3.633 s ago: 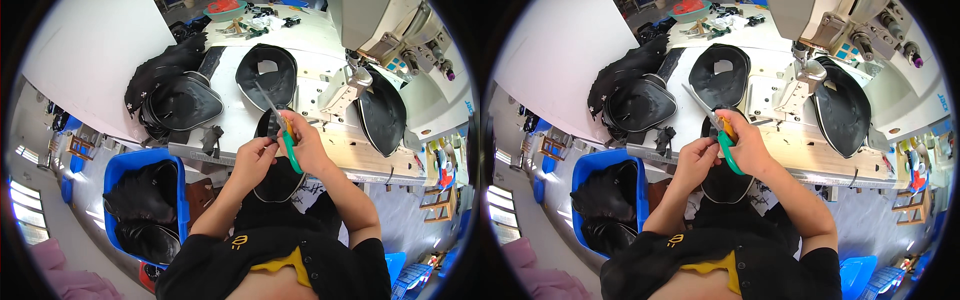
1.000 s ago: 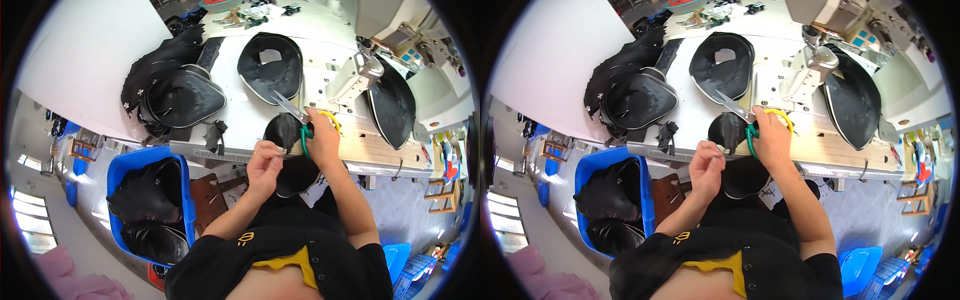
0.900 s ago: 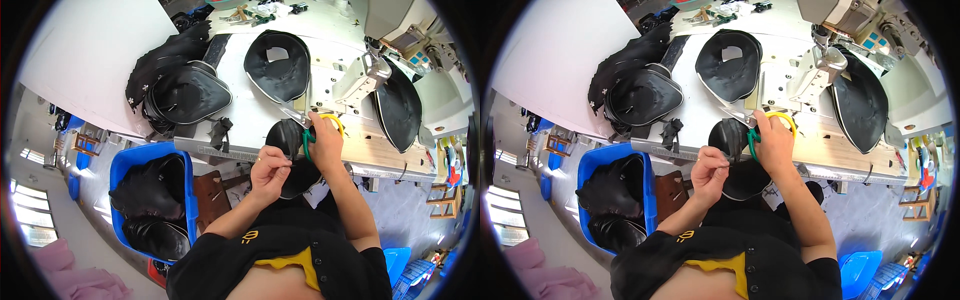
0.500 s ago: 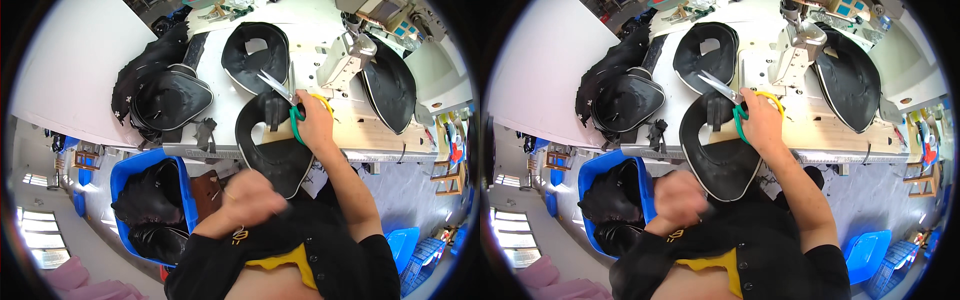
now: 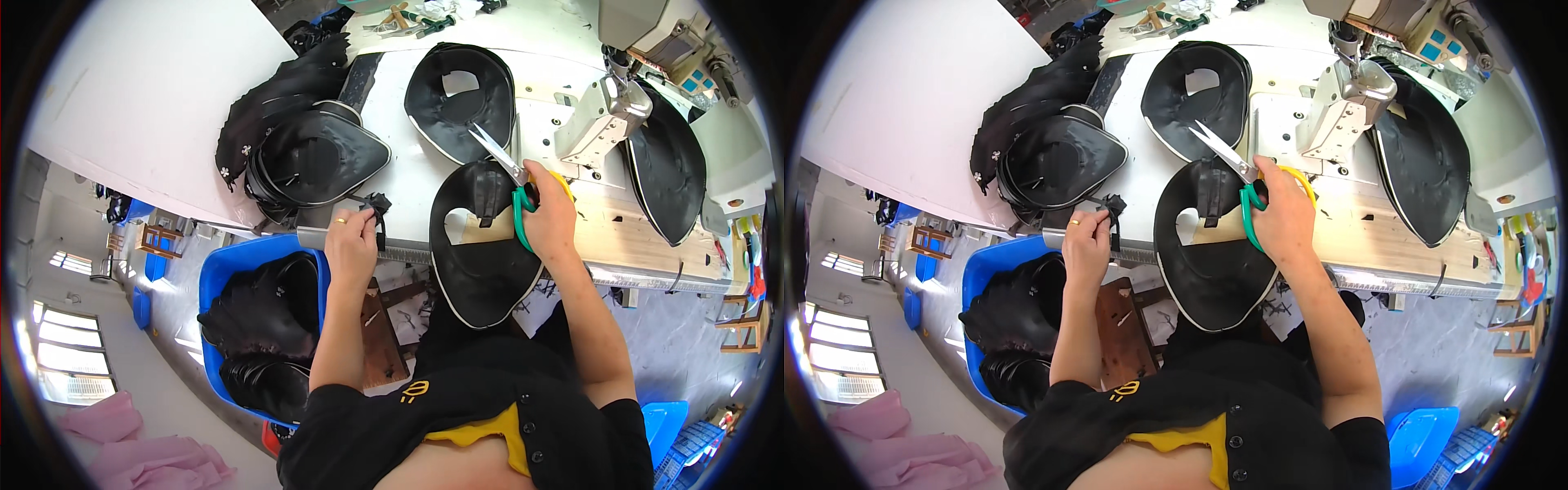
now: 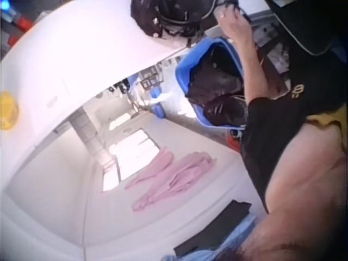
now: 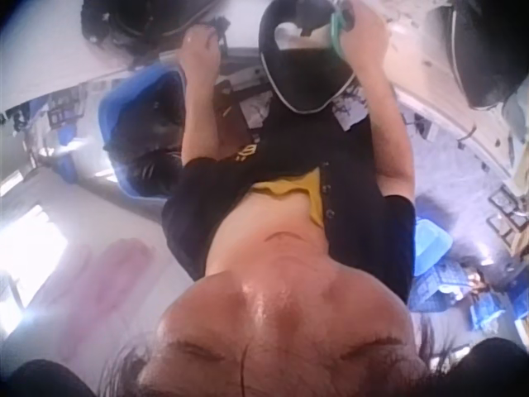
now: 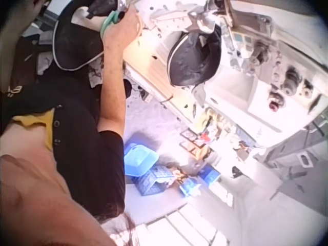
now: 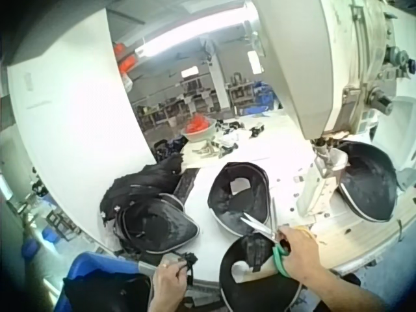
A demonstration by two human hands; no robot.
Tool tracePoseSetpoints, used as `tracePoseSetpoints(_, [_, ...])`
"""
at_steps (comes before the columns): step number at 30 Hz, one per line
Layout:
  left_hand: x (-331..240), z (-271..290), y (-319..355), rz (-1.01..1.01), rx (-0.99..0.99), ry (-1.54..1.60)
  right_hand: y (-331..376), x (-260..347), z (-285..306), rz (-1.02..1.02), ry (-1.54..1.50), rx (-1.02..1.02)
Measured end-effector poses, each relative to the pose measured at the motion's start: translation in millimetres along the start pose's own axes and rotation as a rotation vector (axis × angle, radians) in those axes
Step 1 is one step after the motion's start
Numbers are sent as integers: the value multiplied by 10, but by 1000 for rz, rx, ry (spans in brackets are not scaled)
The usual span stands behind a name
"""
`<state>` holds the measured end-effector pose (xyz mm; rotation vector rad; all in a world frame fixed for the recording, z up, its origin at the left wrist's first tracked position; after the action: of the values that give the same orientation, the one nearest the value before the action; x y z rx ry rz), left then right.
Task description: The person uses green-handled scissors to trim excess black fabric from the edges of several semi-circular items. They pick up each item from a stack, cut along the perimeter, and place the finished piece back on the table.
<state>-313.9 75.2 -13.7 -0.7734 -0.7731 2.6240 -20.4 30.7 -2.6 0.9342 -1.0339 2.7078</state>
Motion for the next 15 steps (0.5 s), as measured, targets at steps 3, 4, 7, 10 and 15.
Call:
tracePoseSetpoints(3, [-72,67,20,-54,150,-120,8,-6,8,-5,-17,10])
tracePoseSetpoints(4, [-116,101,31,-59,181,-135,2,1,6,-8,-19,14])
tracePoseSetpoints(7, [-209,176,125,-60,249,-167,8,-9,1,2,-21,5])
tracePoseSetpoints(10, [-184,210,189,-51,221,-107,9,-25,-6,19,-9,-2])
tracePoseSetpoints(15, [99,218,300,327,71,393,14,-4,16,3,-59,10])
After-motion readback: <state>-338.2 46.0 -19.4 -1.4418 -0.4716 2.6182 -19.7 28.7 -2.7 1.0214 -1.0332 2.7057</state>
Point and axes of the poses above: each hand's wrist, its own y-axis away from the middle knuckle, its own z-axis out of the back of the hand, x = y × z, the point moved 3 cm from there along -y, towards the middle knuckle, and after that the axes turned 3 degrees about -x, right-handed, at the moved point
